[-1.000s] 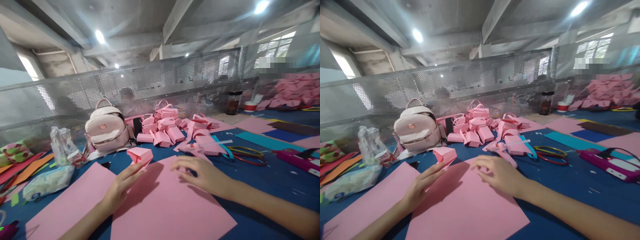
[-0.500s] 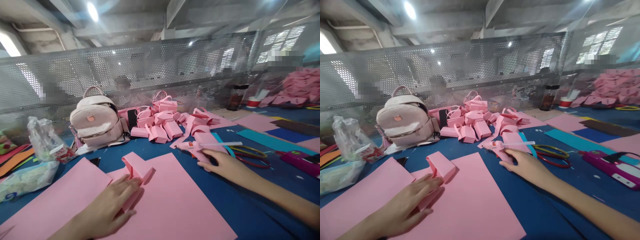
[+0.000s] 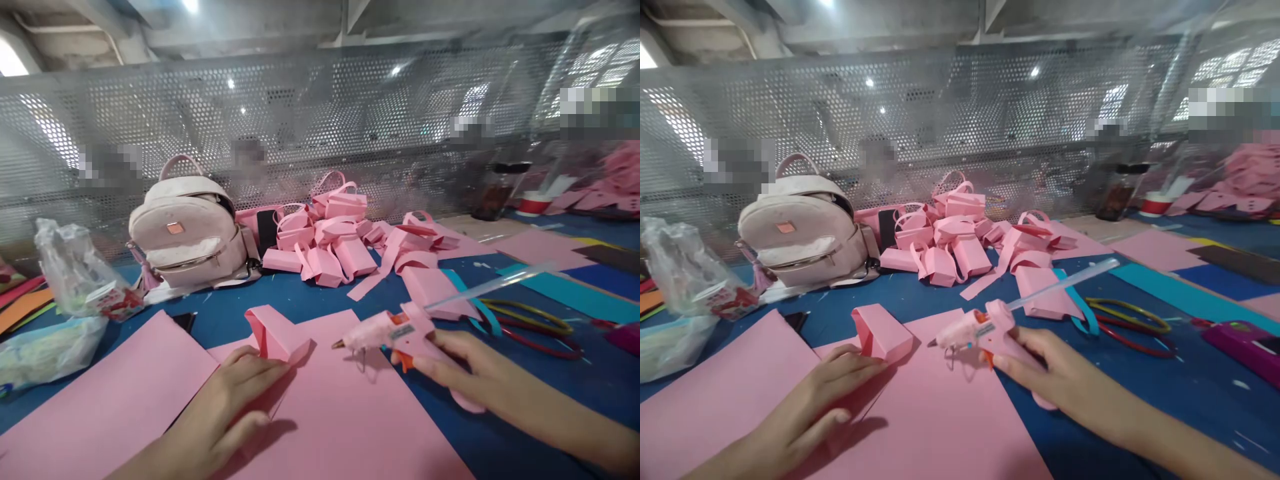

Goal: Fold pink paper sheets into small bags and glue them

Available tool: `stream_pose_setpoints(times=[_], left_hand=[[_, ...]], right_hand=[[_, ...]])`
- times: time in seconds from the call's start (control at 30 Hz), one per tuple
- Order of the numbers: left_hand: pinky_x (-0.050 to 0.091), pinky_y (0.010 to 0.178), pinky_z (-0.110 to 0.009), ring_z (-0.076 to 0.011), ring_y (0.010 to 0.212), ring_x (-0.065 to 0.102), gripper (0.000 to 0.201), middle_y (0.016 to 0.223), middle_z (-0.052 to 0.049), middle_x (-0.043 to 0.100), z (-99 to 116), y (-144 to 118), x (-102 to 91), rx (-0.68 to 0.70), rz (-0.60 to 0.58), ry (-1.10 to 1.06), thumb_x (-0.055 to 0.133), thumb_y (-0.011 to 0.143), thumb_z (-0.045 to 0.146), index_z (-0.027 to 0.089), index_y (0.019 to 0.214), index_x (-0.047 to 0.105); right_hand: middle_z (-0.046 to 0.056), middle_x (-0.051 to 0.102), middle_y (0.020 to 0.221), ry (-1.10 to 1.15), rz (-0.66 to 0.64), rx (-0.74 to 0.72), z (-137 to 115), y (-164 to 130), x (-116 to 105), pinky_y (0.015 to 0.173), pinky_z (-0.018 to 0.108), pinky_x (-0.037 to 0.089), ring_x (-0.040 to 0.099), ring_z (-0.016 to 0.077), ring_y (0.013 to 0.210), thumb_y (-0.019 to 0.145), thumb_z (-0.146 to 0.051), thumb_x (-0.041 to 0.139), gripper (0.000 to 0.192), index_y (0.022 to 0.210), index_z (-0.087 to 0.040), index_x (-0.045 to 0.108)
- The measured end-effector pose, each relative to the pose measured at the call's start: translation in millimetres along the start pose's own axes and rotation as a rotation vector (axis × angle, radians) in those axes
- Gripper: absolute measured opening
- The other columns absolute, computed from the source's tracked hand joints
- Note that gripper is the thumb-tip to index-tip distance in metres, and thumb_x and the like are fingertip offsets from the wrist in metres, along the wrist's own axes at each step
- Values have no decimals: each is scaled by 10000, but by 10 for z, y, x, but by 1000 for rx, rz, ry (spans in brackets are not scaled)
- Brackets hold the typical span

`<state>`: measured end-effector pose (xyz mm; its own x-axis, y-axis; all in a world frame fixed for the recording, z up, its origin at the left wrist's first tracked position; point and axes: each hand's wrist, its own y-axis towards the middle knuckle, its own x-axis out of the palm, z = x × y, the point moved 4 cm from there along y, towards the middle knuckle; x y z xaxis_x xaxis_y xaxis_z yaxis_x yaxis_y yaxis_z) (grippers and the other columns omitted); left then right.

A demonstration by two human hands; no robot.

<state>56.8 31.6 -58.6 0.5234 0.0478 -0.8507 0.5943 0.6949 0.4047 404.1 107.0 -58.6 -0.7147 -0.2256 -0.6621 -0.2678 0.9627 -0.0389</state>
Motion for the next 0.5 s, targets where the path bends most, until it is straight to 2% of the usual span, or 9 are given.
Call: stream_pose_setpoints(times=[0.13, 0.27, 0.37, 0.5], left_hand=[[498, 986, -327, -243, 1160, 631, 475, 1375, -29, 662, -64, -60, 16, -24, 4, -33, 400, 1055, 424, 344, 1523, 413], [520, 964, -327, -260, 1179, 625, 497, 1380, -47, 656, -65, -68, 1, -37, -15, -33, 440, 1038, 436, 333, 1524, 418], [532, 953, -335, -266, 1172, 631, 493, 1359, -55, 667, -48, -52, -33, -41, -6, -42, 437, 1039, 444, 333, 1519, 424], [538, 952, -351, -272, 1136, 650, 520, 1334, -71, 682, -77, -52, -35, -30, 1, -82, 432, 1035, 470, 331, 1535, 402]], right_hand=[[73, 769, 876, -44, -124, -109, -349, 29, 224, 700, 331, 608, 717, 305, 834, 863, -656, 577, 480, 907, -225, 784], [63, 780, 901, -106, -238, -226, -677, 149, 418, 698, 318, 585, 720, 303, 846, 877, -517, 585, 374, 926, -205, 785], [80, 789, 983, -113, -305, -304, -806, 198, 518, 789, 332, 580, 727, 305, 916, 900, -424, 572, 321, 989, -202, 787], [116, 764, 1156, -112, -348, -340, -832, 233, 581, 960, 406, 543, 699, 340, 1091, 924, -409, 562, 369, 1161, -211, 763]])
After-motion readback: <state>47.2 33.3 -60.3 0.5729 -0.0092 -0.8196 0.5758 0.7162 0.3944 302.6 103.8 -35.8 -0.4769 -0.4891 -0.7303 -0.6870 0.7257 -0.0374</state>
